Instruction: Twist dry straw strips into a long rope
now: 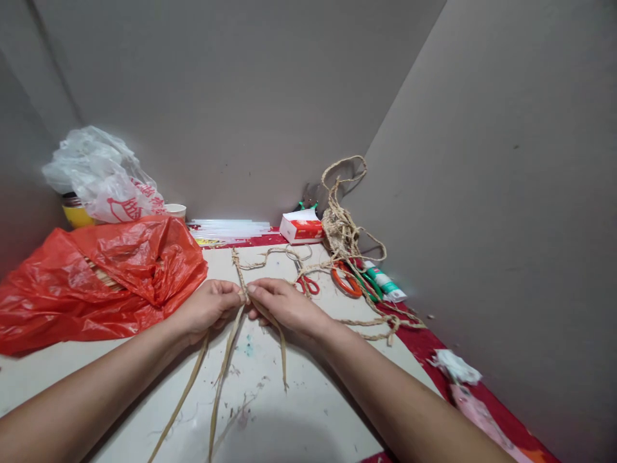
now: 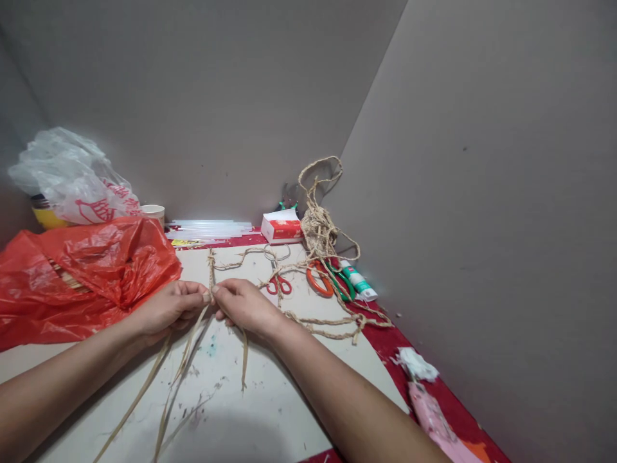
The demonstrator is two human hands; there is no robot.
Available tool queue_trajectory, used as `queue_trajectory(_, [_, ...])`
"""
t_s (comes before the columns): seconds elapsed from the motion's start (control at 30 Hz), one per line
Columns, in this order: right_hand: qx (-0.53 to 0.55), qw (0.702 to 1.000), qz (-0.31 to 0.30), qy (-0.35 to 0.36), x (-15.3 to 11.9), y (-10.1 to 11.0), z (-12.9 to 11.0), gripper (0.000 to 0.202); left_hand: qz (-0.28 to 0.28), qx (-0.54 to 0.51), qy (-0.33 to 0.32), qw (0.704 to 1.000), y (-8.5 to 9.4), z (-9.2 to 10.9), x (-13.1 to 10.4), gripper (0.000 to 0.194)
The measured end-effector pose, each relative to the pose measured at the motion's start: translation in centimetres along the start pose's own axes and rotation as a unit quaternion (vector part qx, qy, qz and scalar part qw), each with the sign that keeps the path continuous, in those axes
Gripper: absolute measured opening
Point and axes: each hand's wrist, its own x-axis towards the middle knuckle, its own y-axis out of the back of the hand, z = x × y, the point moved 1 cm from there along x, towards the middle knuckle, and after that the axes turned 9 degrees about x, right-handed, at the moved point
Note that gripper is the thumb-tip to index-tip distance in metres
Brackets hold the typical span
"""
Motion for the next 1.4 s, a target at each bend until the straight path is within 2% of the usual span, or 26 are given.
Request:
queue_trajectory(0.1, [0.059, 0.992, -0.063, -0.09, 0.4, -0.6, 0.9, 0.034, -0.005, 0.021, -0.007, 1.0, 0.0, 0.0, 0.1, 0.018])
queue_trajectory(0.2, [0.033, 0.993, -0.068, -0.087, 0.5, -0.3, 1.0, 0.034, -0.01, 0.067, -0.016, 0.998, 0.0, -0.2, 0.2, 0.017])
queue_trajectory(0.3, [0.01, 0.992, -0.08, -0.093, 0.6, 0.2, 0.8, 0.031, 0.015, 0.116, -0.044, 0.992, 0.1, -0.5, 0.4, 0.018])
queue_trajectory(0.43, [0.072, 0.989, -0.067, -0.112, 0.7, -0.1, 1.0, 0.026, 0.041, 0.209, -0.082, 0.973, 0.3, -0.7, 0.5, 0.018])
queue_trajectory(0.5, [0.098, 0.988, -0.045, -0.108, 0.7, -0.5, 1.4, 0.024, 0.03, 0.222, -0.072, 0.972, 0.3, -0.5, 0.5, 0.018])
queue_trajectory(0.6, [0.117, 0.988, -0.017, -0.096, 0.7, -1.0, 1.9, 0.022, -0.018, 0.177, -0.016, 0.984, 0.1, -0.2, 0.1, 0.02])
queue_trajectory(0.67, [0.144, 0.985, -0.016, -0.096, 0.6, -1.2, 2.1, 0.021, -0.047, 0.143, 0.014, 0.989, -0.2, -0.1, -0.2, 0.018])
queue_trajectory(0.77, [0.194, 0.975, -0.034, -0.105, 0.4, -1.5, 2.1, 0.029, -0.061, 0.135, 0.018, 0.989, -0.9, -0.3, -0.7, 0.016])
queue_trajectory(0.97, [0.199, 0.974, -0.067, -0.089, 0.2, -2.0, 2.0, 0.028, -0.004, 0.214, 0.01, 0.977, -2.2, -0.3, -1.4, 0.014])
queue_trajectory(1.13, [0.223, 0.969, -0.049, -0.096, 0.2, -1.5, 1.9, 0.021, -0.033, 0.253, 0.025, 0.967, -1.5, 0.9, -1.7, 0.023])
queue_trajectory(1.2, [0.239, 0.965, -0.063, -0.09, 0.1, -1.3, 1.8, 0.019, 0.03, 0.293, 0.008, 0.955, -0.7, 1.4, -1.4, 0.024])
queue_trajectory(1.27, [0.25, 0.961, -0.081, -0.087, 0.1, -1.1, 1.8, 0.015, 0.125, 0.321, -0.045, 0.938, 0.0, 1.6, -1.0, 0.024])
queue_trajectory(1.3, [0.252, 0.96, -0.088, -0.085, 0.2, -1.0, 1.8, 0.013, 0.148, 0.308, -0.068, 0.937, 0.1, 1.4, -0.7, 0.024])
queue_trajectory(1.33, [0.25, 0.96, -0.092, -0.083, 0.2, -1.0, 1.8, 0.013, 0.144, 0.277, -0.074, 0.947, 0.2, 1.0, -0.4, 0.025])
queue_trajectory(1.4, [0.241, 0.962, -0.096, -0.084, 0.3, -0.9, 1.9, 0.014, 0.077, 0.196, -0.04, 0.977, -0.1, -0.1, 0.2, 0.023])
